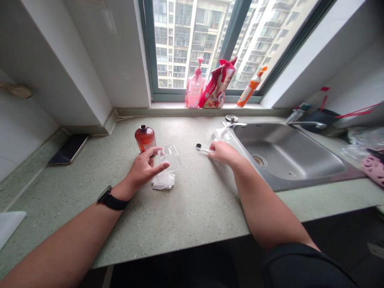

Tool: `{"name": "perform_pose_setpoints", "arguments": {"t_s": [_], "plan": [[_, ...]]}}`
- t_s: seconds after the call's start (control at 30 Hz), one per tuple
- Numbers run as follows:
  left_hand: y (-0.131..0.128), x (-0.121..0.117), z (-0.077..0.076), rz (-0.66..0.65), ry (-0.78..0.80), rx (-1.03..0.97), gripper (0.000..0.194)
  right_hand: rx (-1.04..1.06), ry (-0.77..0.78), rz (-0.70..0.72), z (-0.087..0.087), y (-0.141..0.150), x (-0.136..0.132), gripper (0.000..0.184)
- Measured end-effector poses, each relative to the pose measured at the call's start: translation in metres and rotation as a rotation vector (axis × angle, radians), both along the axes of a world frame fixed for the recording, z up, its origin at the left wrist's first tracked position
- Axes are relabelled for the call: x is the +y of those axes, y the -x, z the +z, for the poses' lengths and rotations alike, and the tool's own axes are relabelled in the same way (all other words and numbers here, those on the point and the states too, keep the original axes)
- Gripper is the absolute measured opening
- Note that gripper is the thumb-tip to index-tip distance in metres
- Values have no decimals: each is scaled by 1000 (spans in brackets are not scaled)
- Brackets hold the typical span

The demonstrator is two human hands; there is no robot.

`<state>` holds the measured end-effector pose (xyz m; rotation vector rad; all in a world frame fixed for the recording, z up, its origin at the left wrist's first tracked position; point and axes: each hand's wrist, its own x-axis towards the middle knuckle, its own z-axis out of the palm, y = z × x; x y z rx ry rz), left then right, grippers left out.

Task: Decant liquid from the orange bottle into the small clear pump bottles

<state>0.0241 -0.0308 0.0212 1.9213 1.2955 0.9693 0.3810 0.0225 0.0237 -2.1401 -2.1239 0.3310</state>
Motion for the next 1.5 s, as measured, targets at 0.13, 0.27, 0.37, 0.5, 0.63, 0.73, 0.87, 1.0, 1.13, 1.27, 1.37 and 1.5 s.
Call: {"name": "perform_pose_setpoints", "arguments": {"t_s": [0.13, 0.27, 0.37, 0.5, 0.63, 0.73, 0.87, 1.0, 1.13, 1.27, 1.37, 1.5], "plan": [[1, 1, -4, -1, -51, 19, 68, 105, -98, -22, 9, 1, 0, 19], [0, 0, -6, 3, -140, 50, 67, 546, -252, 80, 11, 14, -4, 24], [-1, 0, -6, 9, -190, 66, 67, 891, -231, 261, 8, 33, -9, 40], [-1, -1, -6, 2, -268, 107, 67, 1163, -172, 377, 3, 55, -15, 48], [0, -2, -6, 2, -339, 141, 68, 1222, -188, 403, 0, 61, -18, 44], [0, -2, -6, 4, -369, 174, 68, 1170, -241, 412, 1, 60, -19, 42], [1, -4, -5, 1, -408, 221, 73, 1053, -308, 432, 6, 59, -23, 38], [1, -6, -7, -5, -439, 271, 77, 1042, -343, 486, 12, 64, -30, 36], [-2, -7, -12, -33, -477, 303, 78, 1139, -348, 503, 12, 75, -36, 35], [-5, -9, -15, -39, -504, 293, 82, 1221, -338, 490, 4, 88, -40, 40], [-5, -10, -14, -29, -505, 263, 83, 1222, -344, 524, -2, 97, -44, 42], [-6, -12, -11, -43, -488, 256, 76, 1083, -378, 583, -2, 103, -49, 29]]}}
